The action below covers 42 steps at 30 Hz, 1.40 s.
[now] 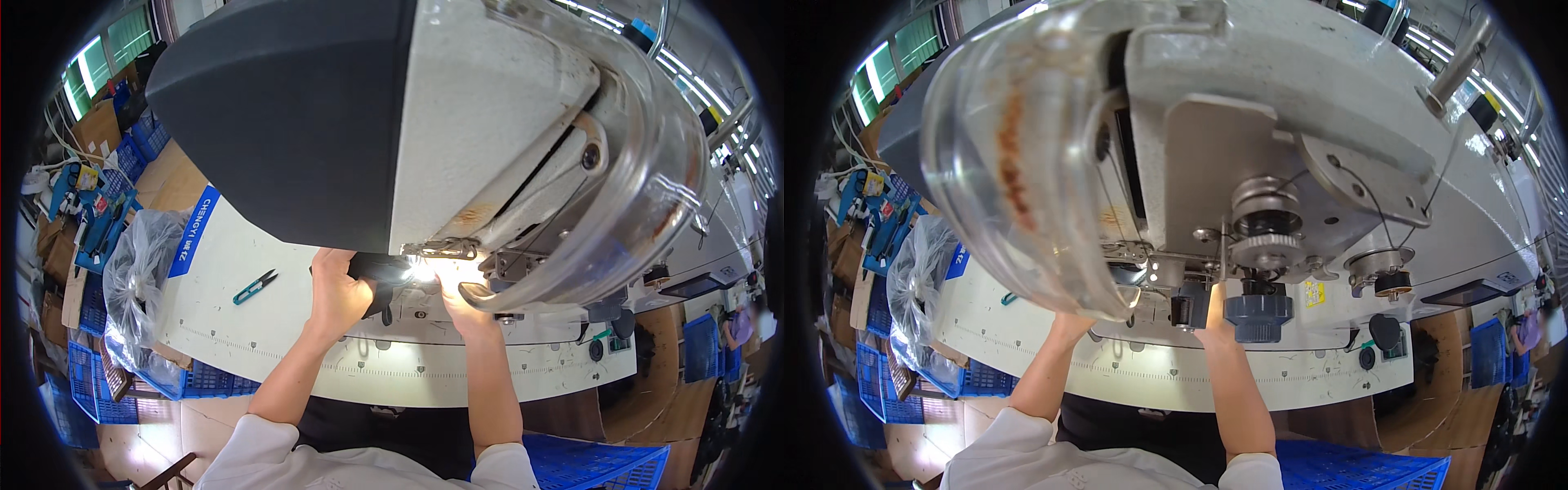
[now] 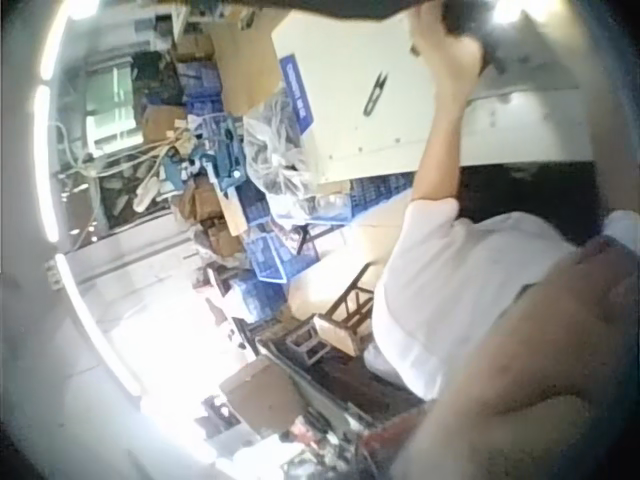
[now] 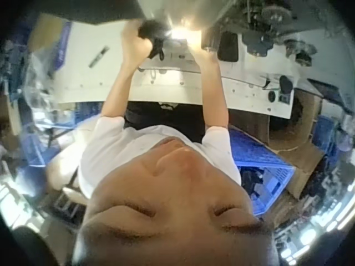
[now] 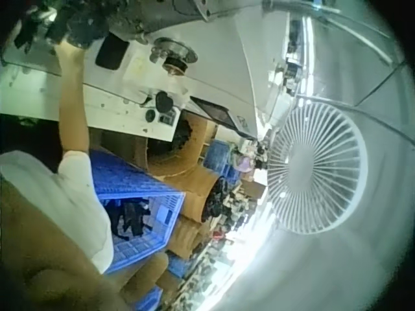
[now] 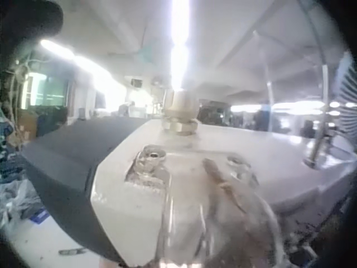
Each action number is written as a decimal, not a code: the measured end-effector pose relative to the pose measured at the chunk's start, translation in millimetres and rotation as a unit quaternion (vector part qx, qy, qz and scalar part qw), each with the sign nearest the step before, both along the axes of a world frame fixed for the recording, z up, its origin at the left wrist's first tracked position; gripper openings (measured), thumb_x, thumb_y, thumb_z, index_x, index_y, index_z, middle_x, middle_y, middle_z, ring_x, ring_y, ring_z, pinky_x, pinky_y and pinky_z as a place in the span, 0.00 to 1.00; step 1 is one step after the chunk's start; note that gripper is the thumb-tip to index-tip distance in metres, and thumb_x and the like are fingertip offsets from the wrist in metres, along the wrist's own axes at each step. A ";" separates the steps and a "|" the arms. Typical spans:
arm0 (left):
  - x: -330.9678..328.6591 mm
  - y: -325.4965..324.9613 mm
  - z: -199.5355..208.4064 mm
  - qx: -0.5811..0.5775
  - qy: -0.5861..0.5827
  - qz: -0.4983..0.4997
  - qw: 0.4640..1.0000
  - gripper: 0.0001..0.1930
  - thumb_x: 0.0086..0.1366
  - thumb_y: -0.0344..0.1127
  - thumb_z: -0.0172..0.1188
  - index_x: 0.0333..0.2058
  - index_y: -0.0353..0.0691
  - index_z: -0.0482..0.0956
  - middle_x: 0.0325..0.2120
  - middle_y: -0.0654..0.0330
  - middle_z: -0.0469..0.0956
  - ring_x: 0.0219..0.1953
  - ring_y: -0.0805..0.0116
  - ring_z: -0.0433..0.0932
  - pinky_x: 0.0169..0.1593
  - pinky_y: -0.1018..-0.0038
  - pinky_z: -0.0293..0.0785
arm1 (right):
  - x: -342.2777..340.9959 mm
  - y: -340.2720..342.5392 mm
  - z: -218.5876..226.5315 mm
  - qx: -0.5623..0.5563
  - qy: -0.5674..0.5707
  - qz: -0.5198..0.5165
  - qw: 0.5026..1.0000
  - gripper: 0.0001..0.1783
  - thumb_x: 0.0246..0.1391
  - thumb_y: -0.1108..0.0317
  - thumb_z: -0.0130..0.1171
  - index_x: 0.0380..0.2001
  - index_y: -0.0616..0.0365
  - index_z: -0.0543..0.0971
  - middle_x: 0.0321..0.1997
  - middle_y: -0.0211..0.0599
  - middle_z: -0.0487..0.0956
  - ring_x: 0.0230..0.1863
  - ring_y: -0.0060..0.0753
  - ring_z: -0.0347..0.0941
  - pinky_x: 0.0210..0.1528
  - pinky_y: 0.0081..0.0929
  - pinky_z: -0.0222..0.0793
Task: The person sews shoe upper components using a sewing machine, feeding and turning the material under the needle by hand, and trims threads using thread snips.
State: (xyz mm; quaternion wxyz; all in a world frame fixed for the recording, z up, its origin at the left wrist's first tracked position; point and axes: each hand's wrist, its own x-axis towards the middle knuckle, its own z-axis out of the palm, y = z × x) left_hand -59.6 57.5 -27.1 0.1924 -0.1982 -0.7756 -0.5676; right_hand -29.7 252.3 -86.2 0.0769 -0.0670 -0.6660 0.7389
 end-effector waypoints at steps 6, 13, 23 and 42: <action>37.7 10.9 10.2 -0.031 0.155 0.033 0.987 0.18 0.38 0.15 0.61 0.32 0.39 0.80 0.33 0.56 0.78 0.37 0.60 0.77 0.41 0.69 0.73 | -6.9 43.8 -105.4 0.488 0.156 -0.099 0.853 0.07 0.47 0.65 0.57 0.24 0.57 0.73 0.29 0.33 0.75 0.33 0.30 0.72 0.33 0.30 0.68; 28.9 6.5 22.0 -0.031 0.137 0.008 0.990 0.20 0.38 0.13 0.62 0.33 0.39 0.81 0.35 0.59 0.79 0.37 0.64 0.77 0.40 0.76 0.74 | -11.4 36.6 -107.9 -0.160 0.059 0.002 0.985 0.11 0.52 0.64 0.56 0.34 0.60 0.73 0.36 0.31 0.77 0.37 0.26 0.72 0.40 0.25 0.69; 23.0 0.5 23.6 -0.024 0.116 -0.005 0.993 0.17 0.41 0.16 0.66 0.32 0.39 0.81 0.32 0.59 0.80 0.35 0.67 0.78 0.39 0.77 0.74 | 4.8 8.7 -9.5 0.258 0.015 0.072 0.963 0.13 0.56 0.69 0.59 0.43 0.64 0.76 0.41 0.32 0.78 0.41 0.23 0.71 0.46 0.25 0.67; 14.3 -1.5 17.4 0.017 0.042 -0.028 0.999 0.16 0.40 0.16 0.64 0.30 0.37 0.82 0.31 0.59 0.80 0.34 0.65 0.79 0.39 0.75 0.74 | 0.3 -21.3 27.1 -0.116 0.125 0.043 0.984 0.06 0.55 0.74 0.58 0.37 0.60 0.76 0.33 0.25 0.75 0.33 0.15 0.68 0.36 0.16 0.64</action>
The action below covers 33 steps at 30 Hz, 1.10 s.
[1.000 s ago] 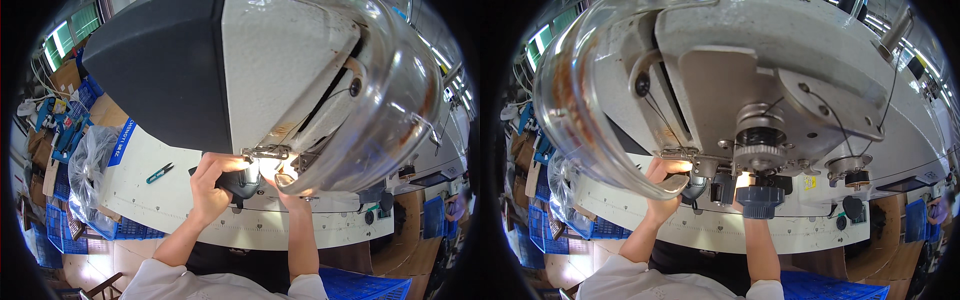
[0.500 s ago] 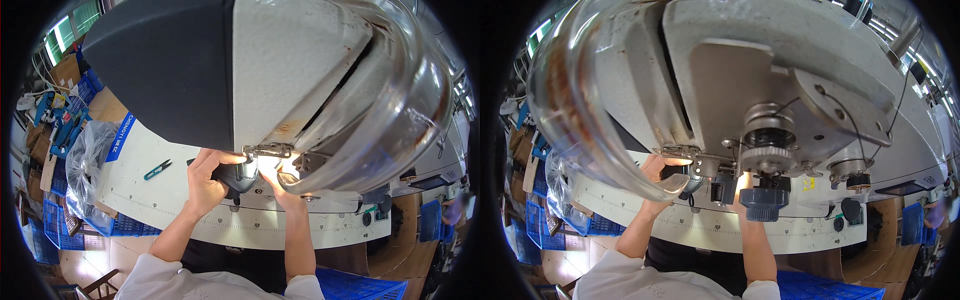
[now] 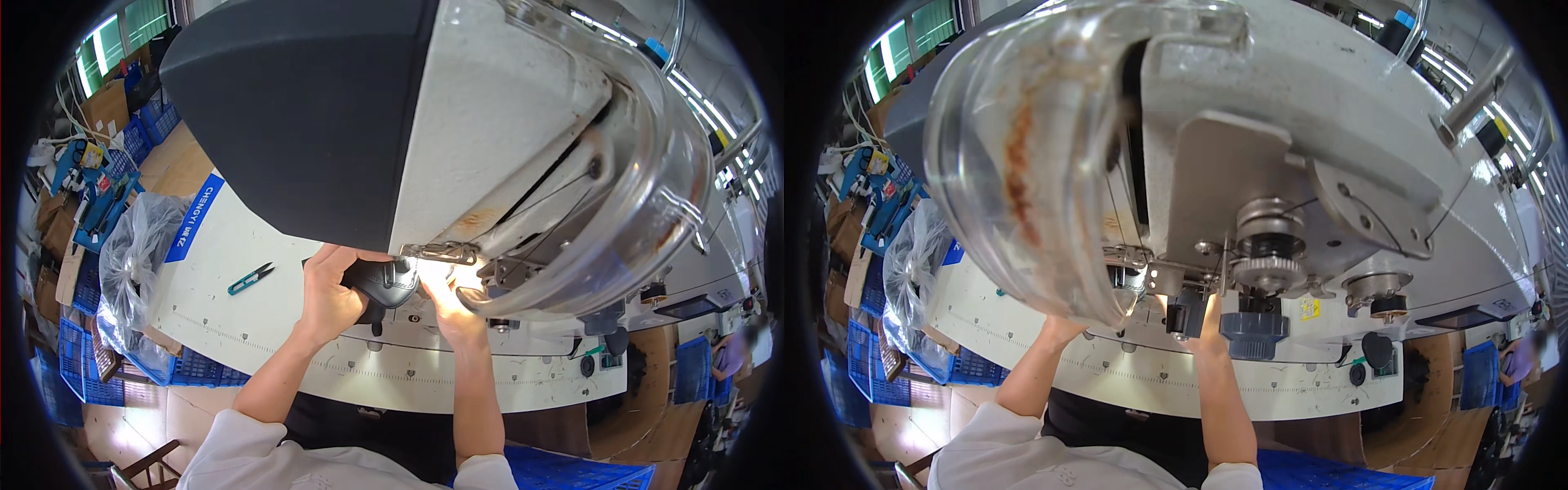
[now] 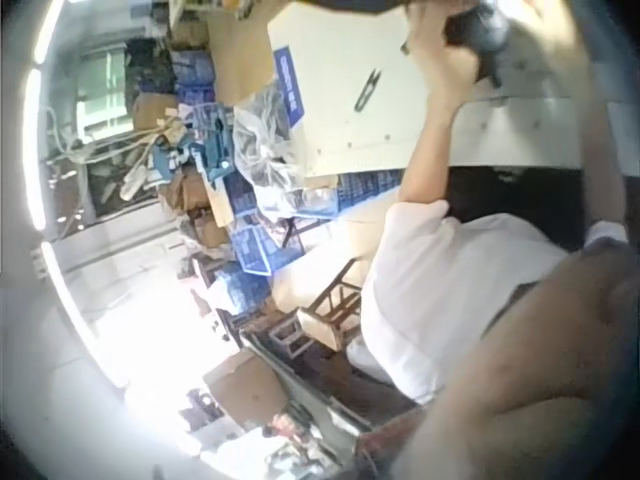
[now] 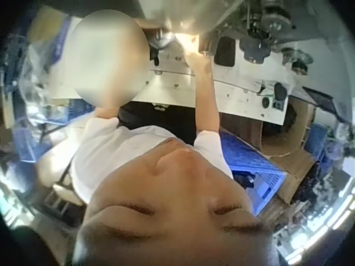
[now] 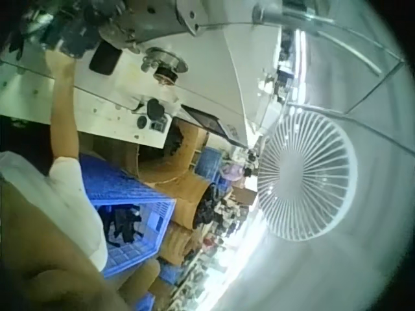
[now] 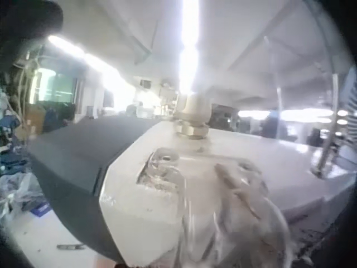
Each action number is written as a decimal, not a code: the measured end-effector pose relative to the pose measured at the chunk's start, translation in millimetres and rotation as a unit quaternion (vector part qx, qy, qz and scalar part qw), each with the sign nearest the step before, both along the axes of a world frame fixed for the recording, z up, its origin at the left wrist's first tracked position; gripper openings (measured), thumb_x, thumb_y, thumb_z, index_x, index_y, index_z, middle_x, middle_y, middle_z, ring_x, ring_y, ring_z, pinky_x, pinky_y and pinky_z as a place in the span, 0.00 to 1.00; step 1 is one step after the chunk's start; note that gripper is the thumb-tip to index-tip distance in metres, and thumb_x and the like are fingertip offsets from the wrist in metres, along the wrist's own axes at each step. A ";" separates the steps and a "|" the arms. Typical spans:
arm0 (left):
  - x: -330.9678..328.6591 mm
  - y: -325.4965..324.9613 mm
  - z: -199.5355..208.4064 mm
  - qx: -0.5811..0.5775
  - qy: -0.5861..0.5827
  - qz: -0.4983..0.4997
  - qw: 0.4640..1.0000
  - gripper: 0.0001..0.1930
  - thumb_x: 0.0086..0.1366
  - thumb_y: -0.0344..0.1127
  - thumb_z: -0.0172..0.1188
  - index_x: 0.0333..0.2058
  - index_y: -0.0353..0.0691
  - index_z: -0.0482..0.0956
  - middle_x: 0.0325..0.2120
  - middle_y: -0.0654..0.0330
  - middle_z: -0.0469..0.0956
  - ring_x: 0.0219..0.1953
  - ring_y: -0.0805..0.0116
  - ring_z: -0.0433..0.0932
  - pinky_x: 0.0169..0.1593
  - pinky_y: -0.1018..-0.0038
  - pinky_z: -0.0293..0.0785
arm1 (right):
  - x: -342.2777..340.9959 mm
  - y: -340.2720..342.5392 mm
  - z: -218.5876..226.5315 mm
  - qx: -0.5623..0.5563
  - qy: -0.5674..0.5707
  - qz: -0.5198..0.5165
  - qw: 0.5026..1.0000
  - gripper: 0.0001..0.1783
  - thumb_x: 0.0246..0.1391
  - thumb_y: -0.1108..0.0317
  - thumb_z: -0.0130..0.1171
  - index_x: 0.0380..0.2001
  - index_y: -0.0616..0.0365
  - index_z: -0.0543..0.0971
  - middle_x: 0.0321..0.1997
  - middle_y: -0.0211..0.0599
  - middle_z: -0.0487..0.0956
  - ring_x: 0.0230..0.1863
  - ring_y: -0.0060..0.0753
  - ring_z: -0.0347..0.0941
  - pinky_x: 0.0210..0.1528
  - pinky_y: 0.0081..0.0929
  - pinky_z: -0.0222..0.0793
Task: The person sews shoe upper components using a sewing machine, feeding and turning the material under the needle by hand, and trims threads using thread snips.
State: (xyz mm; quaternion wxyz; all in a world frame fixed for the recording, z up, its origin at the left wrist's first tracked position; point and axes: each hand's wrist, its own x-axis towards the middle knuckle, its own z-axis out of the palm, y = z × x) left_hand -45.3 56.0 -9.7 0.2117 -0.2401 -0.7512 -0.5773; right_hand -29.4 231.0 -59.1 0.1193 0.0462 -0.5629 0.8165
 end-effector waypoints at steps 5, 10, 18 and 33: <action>-3.3 -2.9 0.1 0.022 -0.030 -0.026 0.999 0.15 0.41 0.16 0.63 0.31 0.37 0.82 0.30 0.58 0.79 0.33 0.64 0.79 0.39 0.75 0.74 | -0.7 -2.3 1.9 -0.119 0.010 0.037 0.992 0.05 0.56 0.74 0.58 0.36 0.61 0.77 0.35 0.27 0.77 0.36 0.16 0.71 0.40 0.16 0.67; -10.4 -3.1 -0.1 -0.025 0.058 -0.002 0.998 0.15 0.41 0.15 0.60 0.31 0.35 0.80 0.29 0.57 0.79 0.32 0.62 0.78 0.38 0.75 0.73 | -0.3 5.5 -11.5 -0.122 -0.017 0.055 0.991 0.05 0.54 0.75 0.59 0.36 0.62 0.78 0.35 0.29 0.78 0.37 0.18 0.73 0.42 0.19 0.69; -4.2 14.4 -4.1 0.014 0.028 0.055 0.998 0.17 0.41 0.13 0.59 0.32 0.35 0.80 0.29 0.56 0.78 0.33 0.61 0.78 0.38 0.75 0.73 | -0.9 10.6 -7.7 -0.089 -0.073 -0.004 0.993 0.05 0.52 0.76 0.62 0.33 0.62 0.78 0.33 0.30 0.78 0.35 0.21 0.74 0.43 0.22 0.72; -12.0 3.3 -5.4 -0.008 -0.016 0.025 1.000 0.18 0.37 0.15 0.55 0.32 0.33 0.79 0.27 0.51 0.79 0.30 0.51 0.76 0.35 0.71 0.71 | -1.7 2.8 -0.5 -0.159 -0.053 -0.028 0.985 0.08 0.52 0.70 0.64 0.34 0.58 0.77 0.36 0.27 0.76 0.37 0.19 0.70 0.43 0.22 0.68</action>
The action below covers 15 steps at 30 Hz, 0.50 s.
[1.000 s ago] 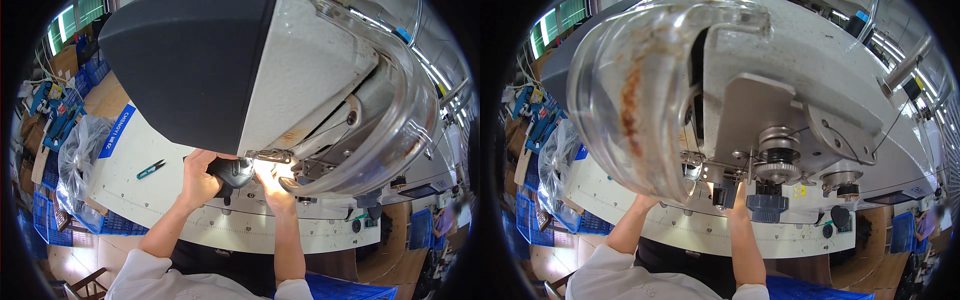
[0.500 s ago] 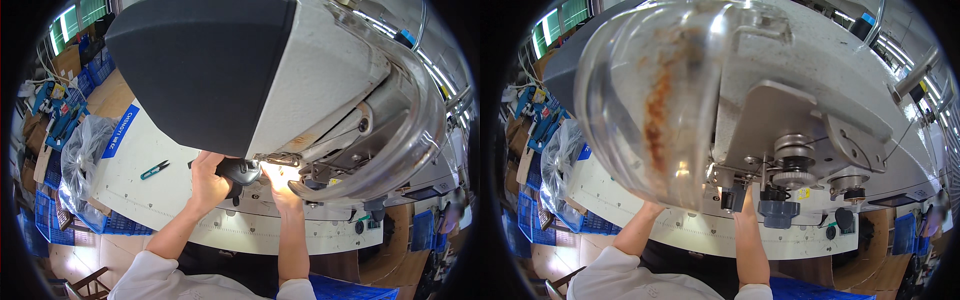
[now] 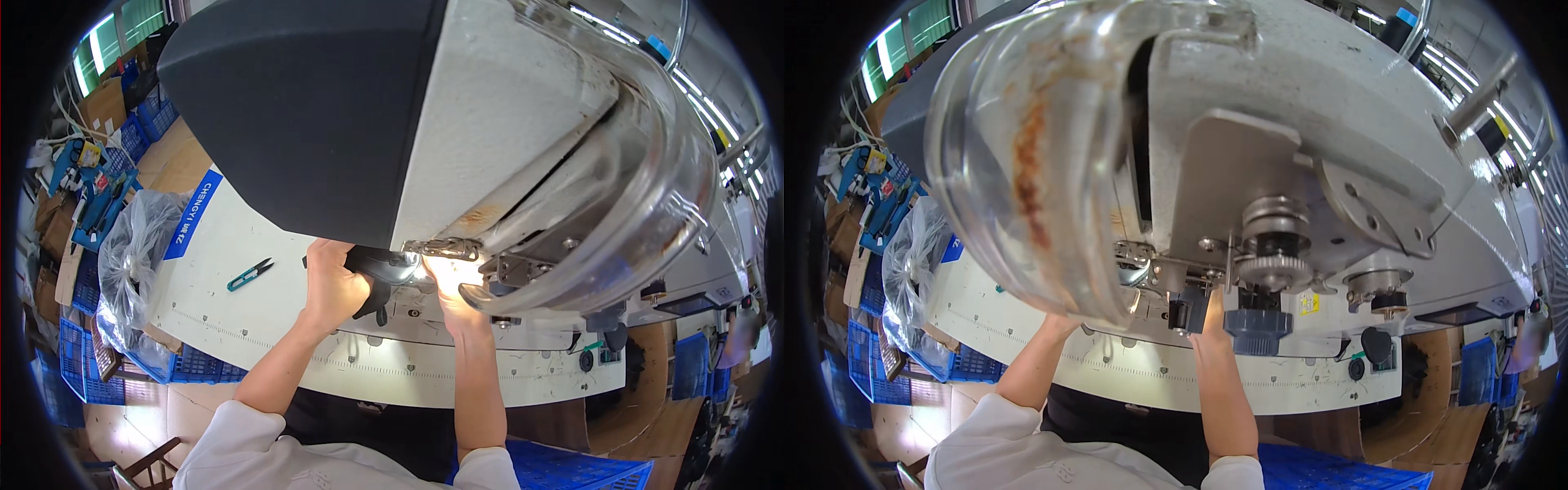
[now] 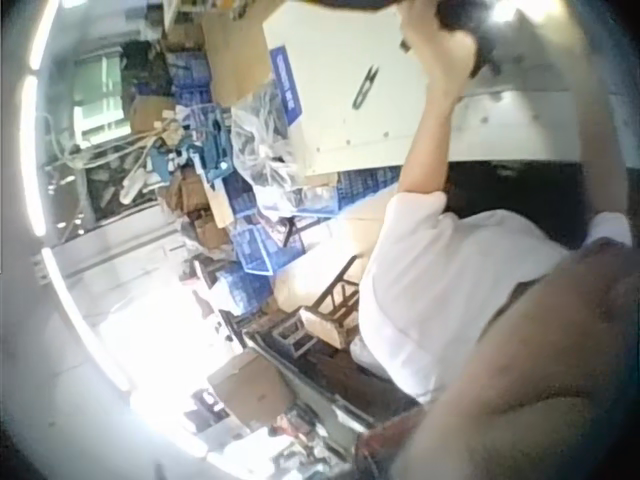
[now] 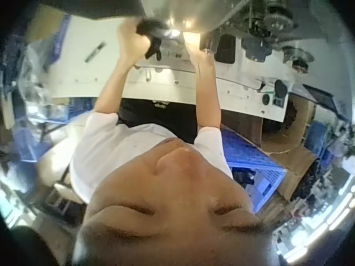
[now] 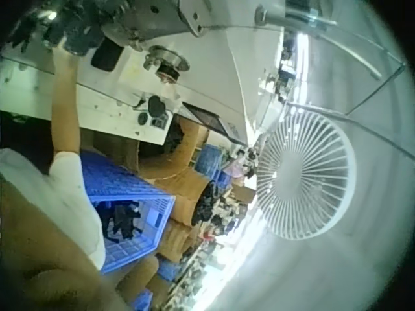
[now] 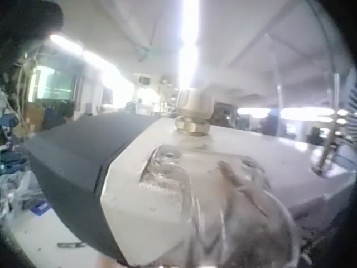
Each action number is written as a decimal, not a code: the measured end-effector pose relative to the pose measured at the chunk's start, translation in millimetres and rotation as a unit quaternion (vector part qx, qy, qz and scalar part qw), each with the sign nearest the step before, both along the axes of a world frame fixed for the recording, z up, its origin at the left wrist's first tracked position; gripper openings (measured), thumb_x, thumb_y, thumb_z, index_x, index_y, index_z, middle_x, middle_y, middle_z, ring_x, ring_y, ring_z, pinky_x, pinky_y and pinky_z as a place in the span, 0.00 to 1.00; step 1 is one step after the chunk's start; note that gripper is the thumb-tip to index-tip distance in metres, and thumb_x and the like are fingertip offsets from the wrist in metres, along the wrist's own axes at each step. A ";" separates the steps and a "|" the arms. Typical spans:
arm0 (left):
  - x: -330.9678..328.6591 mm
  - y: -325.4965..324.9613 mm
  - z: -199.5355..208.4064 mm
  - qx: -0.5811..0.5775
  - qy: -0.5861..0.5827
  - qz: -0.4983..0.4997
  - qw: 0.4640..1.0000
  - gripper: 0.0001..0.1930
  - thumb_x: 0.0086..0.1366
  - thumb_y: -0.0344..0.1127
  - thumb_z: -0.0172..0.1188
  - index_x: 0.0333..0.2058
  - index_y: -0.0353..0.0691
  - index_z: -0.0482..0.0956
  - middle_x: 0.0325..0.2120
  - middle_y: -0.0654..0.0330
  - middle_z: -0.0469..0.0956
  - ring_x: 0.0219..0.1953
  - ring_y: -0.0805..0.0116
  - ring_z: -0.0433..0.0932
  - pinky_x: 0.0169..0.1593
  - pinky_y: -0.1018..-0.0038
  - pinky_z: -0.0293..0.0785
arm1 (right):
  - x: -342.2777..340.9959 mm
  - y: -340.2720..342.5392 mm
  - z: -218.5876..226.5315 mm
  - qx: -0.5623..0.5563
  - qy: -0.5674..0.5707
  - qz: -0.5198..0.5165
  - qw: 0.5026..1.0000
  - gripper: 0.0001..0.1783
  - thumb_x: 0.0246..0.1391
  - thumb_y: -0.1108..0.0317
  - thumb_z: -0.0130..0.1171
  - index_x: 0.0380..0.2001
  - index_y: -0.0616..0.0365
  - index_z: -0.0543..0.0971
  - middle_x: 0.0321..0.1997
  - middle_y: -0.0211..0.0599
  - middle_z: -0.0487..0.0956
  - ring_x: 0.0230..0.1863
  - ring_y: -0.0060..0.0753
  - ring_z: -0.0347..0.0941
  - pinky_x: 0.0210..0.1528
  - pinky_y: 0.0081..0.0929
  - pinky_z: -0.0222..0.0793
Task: The person sews shoe upper components using a sewing machine, feeding and turning the material under the needle by hand, and trims threads using thread snips.
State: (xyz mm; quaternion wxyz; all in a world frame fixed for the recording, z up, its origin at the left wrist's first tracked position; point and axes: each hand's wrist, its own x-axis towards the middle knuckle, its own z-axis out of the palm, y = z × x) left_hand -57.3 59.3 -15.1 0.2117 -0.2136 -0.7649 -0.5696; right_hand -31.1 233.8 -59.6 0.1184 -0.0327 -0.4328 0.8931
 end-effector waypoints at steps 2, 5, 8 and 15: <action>2.5 0.5 -0.4 0.023 0.001 0.005 1.000 0.19 0.37 0.15 0.55 0.32 0.33 0.79 0.27 0.51 0.79 0.30 0.51 0.76 0.36 0.71 0.71 | 1.9 -0.5 6.1 0.016 0.016 0.039 0.999 0.07 0.53 0.70 0.63 0.35 0.58 0.77 0.35 0.26 0.76 0.37 0.18 0.70 0.43 0.21 0.67; 2.0 1.3 -2.6 0.013 -0.017 0.008 1.000 0.21 0.37 0.15 0.54 0.35 0.34 0.79 0.30 0.51 0.78 0.33 0.51 0.76 0.38 0.70 0.72 | -1.7 2.7 3.0 0.005 0.020 0.046 0.999 0.05 0.54 0.71 0.60 0.34 0.58 0.77 0.34 0.26 0.76 0.37 0.18 0.69 0.43 0.21 0.67; 1.1 -2.0 0.2 -0.017 0.024 -0.001 1.000 0.24 0.38 0.14 0.53 0.38 0.35 0.78 0.34 0.51 0.77 0.36 0.51 0.75 0.41 0.69 0.72 | 0.6 12.2 -6.1 -0.005 0.068 0.052 0.996 0.02 0.55 0.73 0.58 0.32 0.58 0.77 0.33 0.25 0.75 0.36 0.18 0.68 0.40 0.21 0.65; -32.4 -32.1 3.9 -0.044 0.036 0.041 0.998 0.22 0.44 0.13 0.53 0.40 0.35 0.77 0.39 0.52 0.78 0.43 0.58 0.76 0.47 0.70 0.72 | 30.5 -16.9 23.4 0.442 0.160 -0.299 0.830 0.16 0.50 0.83 0.54 0.44 0.67 0.71 0.31 0.36 0.76 0.34 0.24 0.74 0.38 0.20 0.69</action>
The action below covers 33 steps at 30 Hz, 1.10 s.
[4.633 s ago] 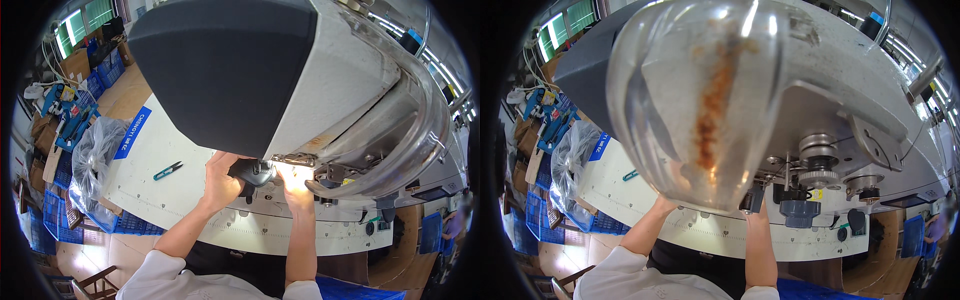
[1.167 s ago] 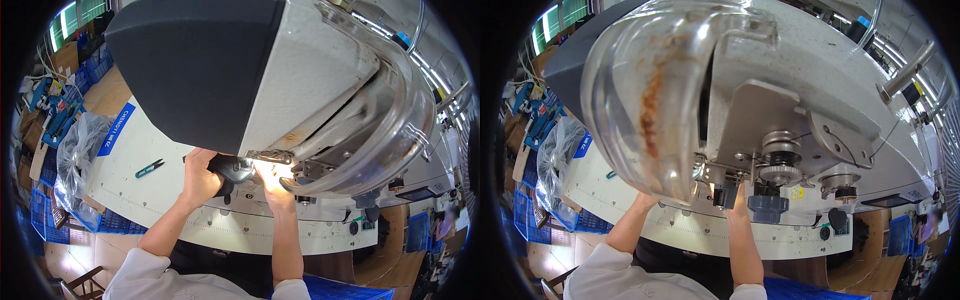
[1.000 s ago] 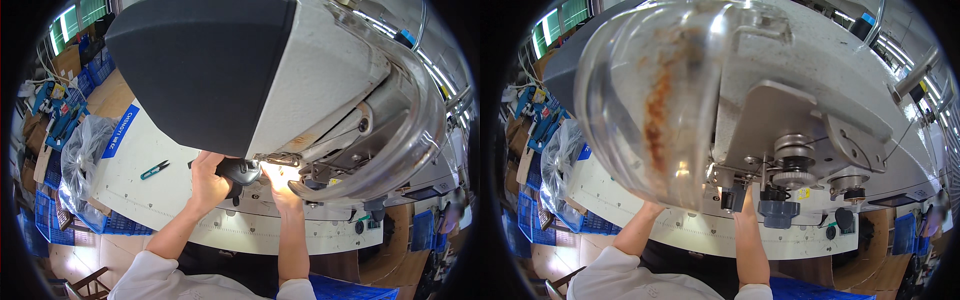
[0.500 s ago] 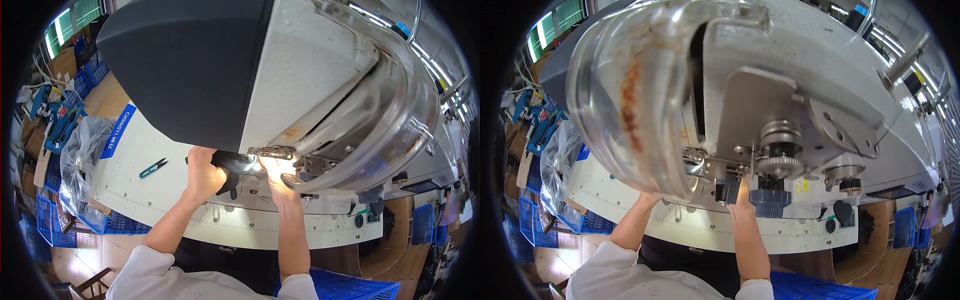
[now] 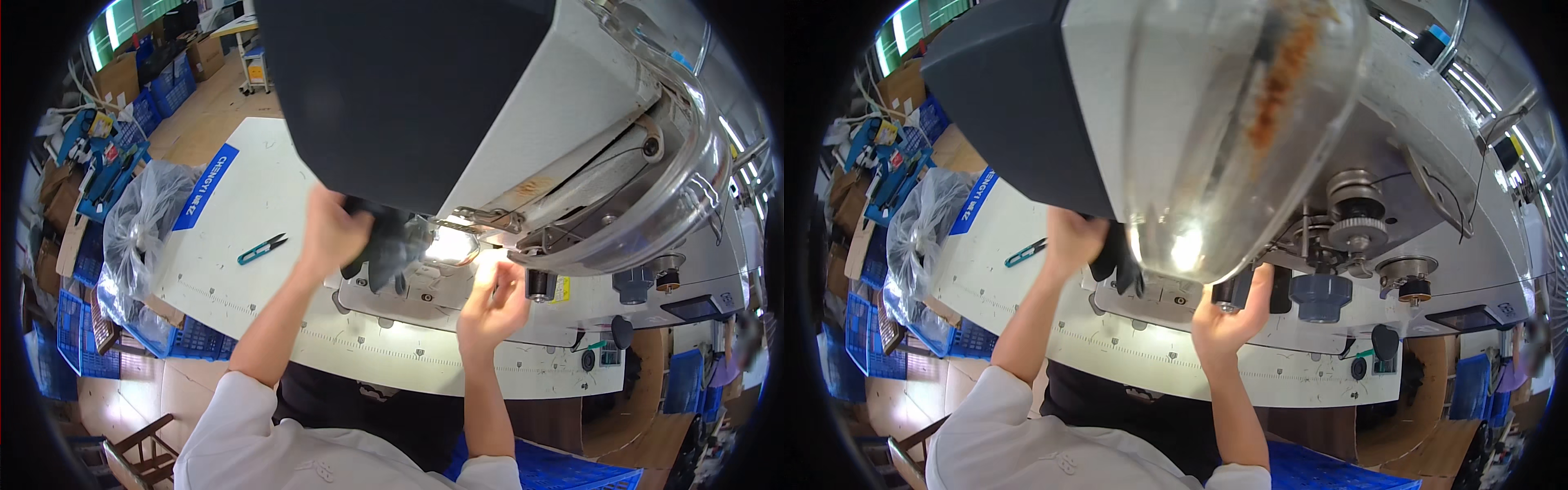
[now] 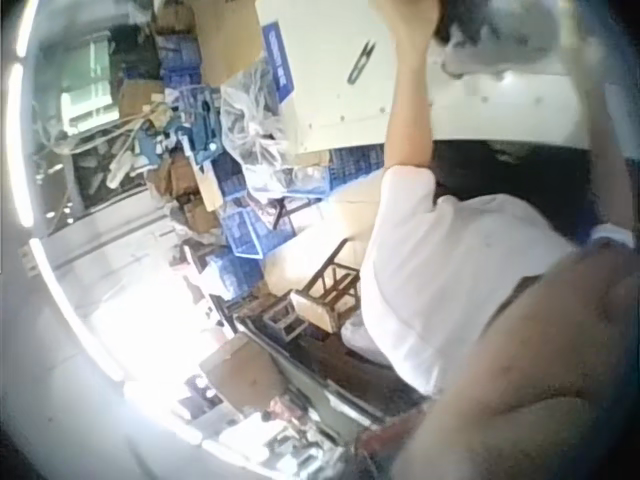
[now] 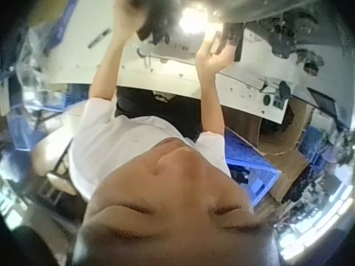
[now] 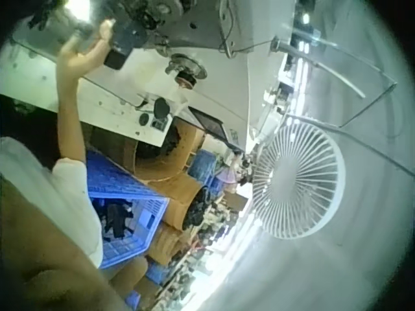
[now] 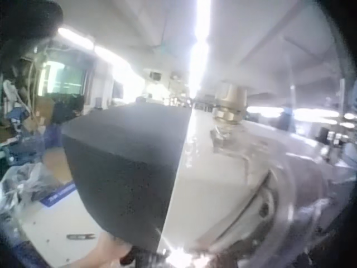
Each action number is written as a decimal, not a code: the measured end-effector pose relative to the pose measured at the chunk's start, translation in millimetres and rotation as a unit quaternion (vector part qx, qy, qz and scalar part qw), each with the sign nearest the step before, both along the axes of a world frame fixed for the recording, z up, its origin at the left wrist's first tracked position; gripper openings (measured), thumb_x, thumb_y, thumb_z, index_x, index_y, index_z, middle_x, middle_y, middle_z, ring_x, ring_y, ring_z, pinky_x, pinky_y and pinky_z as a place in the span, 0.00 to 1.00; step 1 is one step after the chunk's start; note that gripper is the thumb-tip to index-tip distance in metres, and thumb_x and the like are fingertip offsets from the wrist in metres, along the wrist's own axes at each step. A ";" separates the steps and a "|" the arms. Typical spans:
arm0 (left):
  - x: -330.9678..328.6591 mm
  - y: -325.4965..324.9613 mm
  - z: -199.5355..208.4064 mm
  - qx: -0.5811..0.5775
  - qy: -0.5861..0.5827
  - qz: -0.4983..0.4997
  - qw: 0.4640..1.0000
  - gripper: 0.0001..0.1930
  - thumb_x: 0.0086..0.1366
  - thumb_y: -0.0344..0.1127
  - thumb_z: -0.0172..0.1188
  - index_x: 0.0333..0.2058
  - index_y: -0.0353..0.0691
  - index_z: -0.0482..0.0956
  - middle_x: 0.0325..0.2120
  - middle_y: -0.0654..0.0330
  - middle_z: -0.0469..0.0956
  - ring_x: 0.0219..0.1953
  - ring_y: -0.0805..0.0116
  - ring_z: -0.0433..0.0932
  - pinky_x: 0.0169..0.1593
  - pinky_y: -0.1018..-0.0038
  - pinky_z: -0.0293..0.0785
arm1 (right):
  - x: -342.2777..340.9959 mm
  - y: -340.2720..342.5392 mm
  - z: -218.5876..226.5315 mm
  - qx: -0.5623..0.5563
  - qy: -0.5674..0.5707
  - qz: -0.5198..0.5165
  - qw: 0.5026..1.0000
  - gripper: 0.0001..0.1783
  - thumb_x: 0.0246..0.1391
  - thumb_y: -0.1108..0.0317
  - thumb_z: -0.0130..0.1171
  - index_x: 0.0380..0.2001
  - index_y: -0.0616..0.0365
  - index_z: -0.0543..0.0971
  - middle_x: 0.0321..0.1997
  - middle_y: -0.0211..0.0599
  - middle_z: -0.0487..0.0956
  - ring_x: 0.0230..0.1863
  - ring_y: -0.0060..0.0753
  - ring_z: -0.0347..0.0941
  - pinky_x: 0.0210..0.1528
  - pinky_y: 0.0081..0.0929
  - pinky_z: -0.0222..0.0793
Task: The person sews shoe upper components using a sewing machine, feeding and turning the material under the needle by hand, and trims threads using thread snips.
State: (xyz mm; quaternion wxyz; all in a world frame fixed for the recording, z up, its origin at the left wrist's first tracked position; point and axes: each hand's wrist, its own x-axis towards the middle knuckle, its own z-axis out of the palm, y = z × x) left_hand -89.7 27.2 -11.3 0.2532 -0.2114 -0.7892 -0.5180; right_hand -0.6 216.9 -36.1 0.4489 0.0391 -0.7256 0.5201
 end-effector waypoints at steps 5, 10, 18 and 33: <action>1.6 -55.3 35.5 0.251 -0.108 -0.031 0.961 0.23 0.50 0.11 0.54 0.46 0.33 0.74 0.40 0.58 0.78 0.42 0.70 0.77 0.49 0.76 0.73 | 3.6 -29.2 -5.1 0.365 0.032 0.157 0.917 0.19 0.38 0.80 0.58 0.39 0.64 0.77 0.44 0.42 0.75 0.47 0.42 0.74 0.46 0.32 0.73; 20.9 -118.4 50.1 0.273 -0.217 -0.081 0.934 0.22 0.53 0.16 0.57 0.49 0.32 0.73 0.44 0.57 0.77 0.44 0.71 0.77 0.49 0.78 0.73 | -20.6 -92.4 -5.3 0.463 0.130 0.143 0.865 0.10 0.41 0.69 0.55 0.31 0.58 0.74 0.40 0.40 0.72 0.49 0.39 0.70 0.52 0.33 0.68; 77.7 -111.9 122.2 0.023 0.028 -0.161 0.986 0.29 0.51 0.39 0.62 0.52 0.33 0.71 0.44 0.53 0.77 0.48 0.62 0.75 0.57 0.66 0.63 | 19.7 -128.6 62.1 0.266 0.011 0.410 0.872 0.08 0.53 0.67 0.57 0.30 0.56 0.69 0.32 0.38 0.63 0.34 0.39 0.68 0.32 0.33 0.67; 26.9 7.2 27.1 0.091 -0.326 -0.337 0.879 0.24 0.61 0.38 0.58 0.50 0.25 0.67 0.46 0.52 0.73 0.49 0.67 0.72 0.56 0.71 0.65 | 34.9 -8.6 18.1 -0.242 -0.207 0.297 0.900 0.07 0.60 0.72 0.55 0.36 0.66 0.77 0.33 0.31 0.79 0.34 0.14 0.71 0.38 0.13 0.66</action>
